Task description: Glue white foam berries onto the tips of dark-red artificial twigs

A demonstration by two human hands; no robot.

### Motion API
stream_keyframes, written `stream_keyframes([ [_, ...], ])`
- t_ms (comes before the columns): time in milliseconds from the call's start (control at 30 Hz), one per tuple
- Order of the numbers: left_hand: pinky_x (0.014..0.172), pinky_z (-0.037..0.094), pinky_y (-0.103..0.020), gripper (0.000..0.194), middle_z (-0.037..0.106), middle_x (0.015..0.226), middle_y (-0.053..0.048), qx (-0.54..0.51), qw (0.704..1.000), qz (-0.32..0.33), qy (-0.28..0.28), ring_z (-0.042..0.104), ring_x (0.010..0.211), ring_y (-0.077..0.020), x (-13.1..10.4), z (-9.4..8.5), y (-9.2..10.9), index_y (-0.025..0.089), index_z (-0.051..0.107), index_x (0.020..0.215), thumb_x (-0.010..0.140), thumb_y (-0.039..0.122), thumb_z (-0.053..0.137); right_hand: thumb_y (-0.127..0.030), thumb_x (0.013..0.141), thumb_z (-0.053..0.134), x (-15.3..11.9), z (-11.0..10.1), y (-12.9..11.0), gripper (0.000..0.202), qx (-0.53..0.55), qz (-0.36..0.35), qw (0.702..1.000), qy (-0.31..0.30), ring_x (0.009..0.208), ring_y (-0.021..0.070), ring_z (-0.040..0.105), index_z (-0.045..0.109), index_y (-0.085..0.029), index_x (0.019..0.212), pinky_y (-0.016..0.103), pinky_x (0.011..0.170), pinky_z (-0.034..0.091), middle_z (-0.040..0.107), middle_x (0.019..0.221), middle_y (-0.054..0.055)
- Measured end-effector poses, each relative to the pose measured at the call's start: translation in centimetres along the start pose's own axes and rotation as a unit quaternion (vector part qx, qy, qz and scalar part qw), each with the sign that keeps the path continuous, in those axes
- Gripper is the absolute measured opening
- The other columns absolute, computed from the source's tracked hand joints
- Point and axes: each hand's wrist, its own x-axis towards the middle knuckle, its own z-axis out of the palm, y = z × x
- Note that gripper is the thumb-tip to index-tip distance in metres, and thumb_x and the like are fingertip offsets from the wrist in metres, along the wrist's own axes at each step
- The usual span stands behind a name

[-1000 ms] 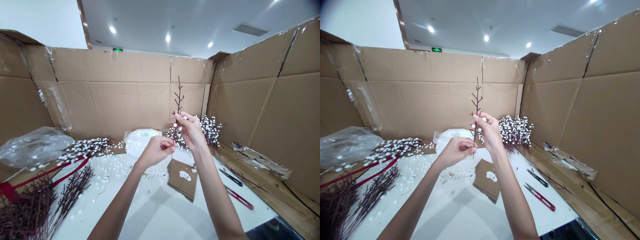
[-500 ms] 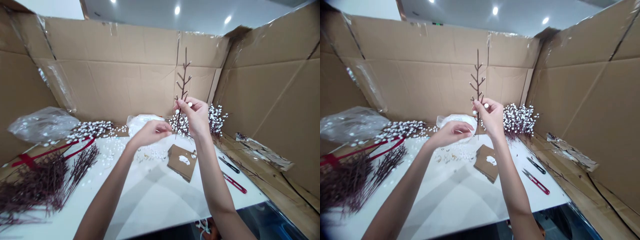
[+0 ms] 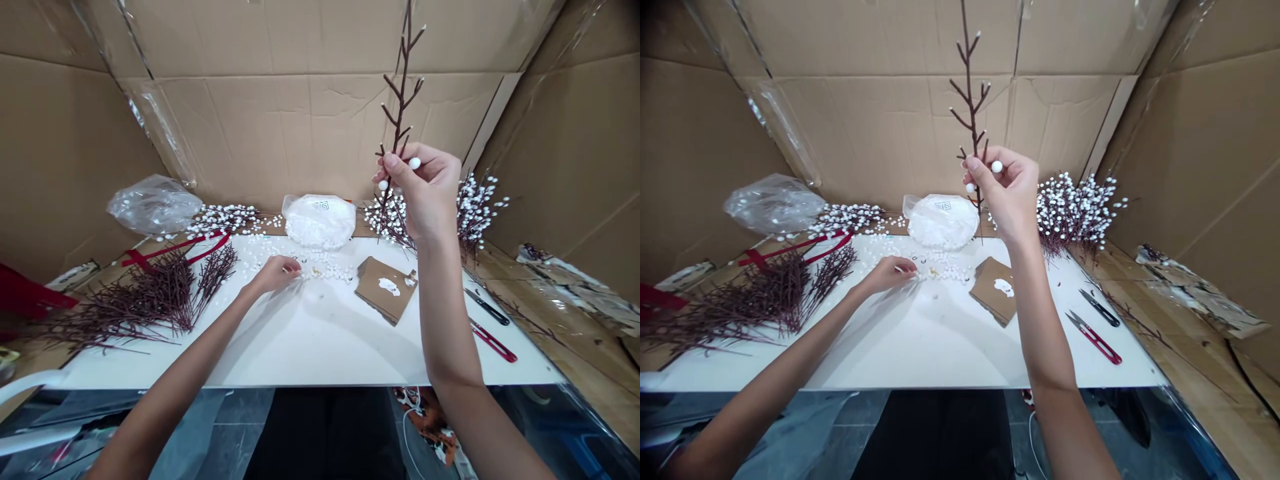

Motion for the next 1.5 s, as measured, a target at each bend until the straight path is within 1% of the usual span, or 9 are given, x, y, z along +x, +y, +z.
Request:
stream_keyframes([
  [133, 0.070, 0.049, -0.028, 0.027, 0.072, 0.084, -0.008, 0.025, 0.999, -0.021, 0.032, 0.064, 0.078, -0.0204, 0.1, 0.1, -1.1, 0.015, 0.070, 0.082, 0.068, 0.027, 0.051, -0.040, 0.076, 0.067, 0.0, -0.1, -0.1, 0.023, 0.008, -0.001, 1.000, 0.000, 0.063, 0.0125, 0.062, 0.058, -0.021, 0.069, 0.027, 0.057, 0.048, 0.062, 0.067, -0.001],
  [300, 0.070, 0.049, -0.027, 0.027, 0.072, 0.080, -0.007, 0.039, 0.999, -0.007, 0.009, 0.065, 0.075, -0.0194, 0.1, 0.0, -2.0, 0.016, 0.070, 0.080, 0.070, 0.033, 0.052, -0.040, 0.076, 0.068, 0.0, 0.0, -0.3, 0.023, 0.011, -0.002, 1.000, -0.002, 0.060, 0.0112, 0.060, 0.057, -0.021, 0.068, 0.026, 0.056, 0.048, 0.060, 0.064, -0.002],
  [433, 0.072, 0.048, -0.029, 0.027, 0.071, 0.083, -0.008, 0.061, 0.998, 0.005, 0.013, 0.063, 0.076, -0.0207, 0.1, 0.4, -1.6, 0.016, 0.070, 0.082, 0.069, 0.030, 0.051, -0.044, 0.074, 0.068, -0.1, 0.0, -0.4, 0.025, -0.007, 0.009, 1.000, -0.004, 0.059, 0.0110, 0.059, 0.058, -0.021, 0.070, 0.026, 0.056, 0.049, 0.061, 0.065, -0.002],
  [633, 0.074, 0.047, -0.030, 0.031, 0.069, 0.087, -0.009, 0.068, 0.997, 0.016, 0.028, 0.062, 0.077, -0.0207, 0.3, 0.5, -0.9, 0.014, 0.069, 0.088, 0.071, 0.029, 0.048, -0.046, 0.078, 0.063, -0.2, -0.1, -0.7, 0.026, -0.026, 0.005, 1.000, -0.009, 0.064, 0.0125, 0.061, 0.058, -0.021, 0.072, 0.027, 0.059, 0.049, 0.062, 0.068, 0.000],
  [767, 0.070, 0.047, -0.027, 0.027, 0.070, 0.083, -0.006, 0.050, 0.998, 0.024, 0.014, 0.062, 0.075, -0.0188, 0.5, 0.9, -0.6, 0.016, 0.069, 0.083, 0.070, 0.029, 0.049, -0.045, 0.076, 0.065, -0.2, -0.2, -0.7, 0.026, -0.020, 0.012, 1.000, -0.009, 0.063, 0.0124, 0.061, 0.058, -0.021, 0.071, 0.027, 0.059, 0.050, 0.062, 0.067, -0.001],
  [933, 0.064, 0.048, -0.027, 0.020, 0.067, 0.069, -0.004, 0.030, 0.999, 0.003, 0.023, 0.062, 0.067, -0.0181, 1.0, 1.5, -0.6, 0.015, 0.066, 0.074, 0.067, 0.028, 0.053, -0.046, 0.075, 0.066, -0.1, -0.2, -0.8, 0.026, -0.020, 0.032, 0.999, -0.014, 0.072, 0.0150, 0.064, 0.058, -0.022, 0.071, 0.028, 0.061, 0.050, 0.062, 0.072, 0.000],
  [1033, 0.063, 0.049, -0.026, 0.018, 0.068, 0.069, -0.004, 0.015, 1.000, -0.005, 0.020, 0.063, 0.066, -0.0175, 1.2, 1.7, -0.5, 0.016, 0.065, 0.074, 0.066, 0.028, 0.055, -0.046, 0.075, 0.065, -0.1, -0.2, -0.9, 0.026, -0.023, 0.037, 0.999, -0.017, 0.074, 0.0163, 0.064, 0.059, -0.022, 0.072, 0.029, 0.061, 0.049, 0.060, 0.070, 0.000],
  [1333, 0.065, 0.046, -0.029, 0.021, 0.068, 0.064, -0.005, 0.008, 0.999, -0.028, 0.040, 0.062, 0.066, -0.0214, 2.3, 2.0, -0.6, 0.017, 0.070, 0.071, 0.063, 0.032, 0.058, -0.048, 0.072, 0.068, 0.0, -0.4, -0.8, 0.027, -0.016, 0.031, 0.999, -0.023, 0.062, 0.0114, 0.059, 0.058, -0.022, 0.068, 0.027, 0.056, 0.047, 0.057, 0.063, -0.002],
  [1500, 0.064, 0.043, -0.030, 0.019, 0.065, 0.060, -0.004, -0.025, 0.997, -0.026, 0.072, 0.058, 0.061, -0.0196, 2.8, 1.4, -0.2, 0.017, 0.070, 0.069, 0.061, 0.029, 0.058, -0.041, 0.076, 0.067, 0.1, -0.3, -0.9, 0.022, -0.008, 0.022, 1.000, -0.018, 0.061, 0.0102, 0.058, 0.059, -0.022, 0.069, 0.026, 0.056, 0.046, 0.058, 0.065, -0.002],
])
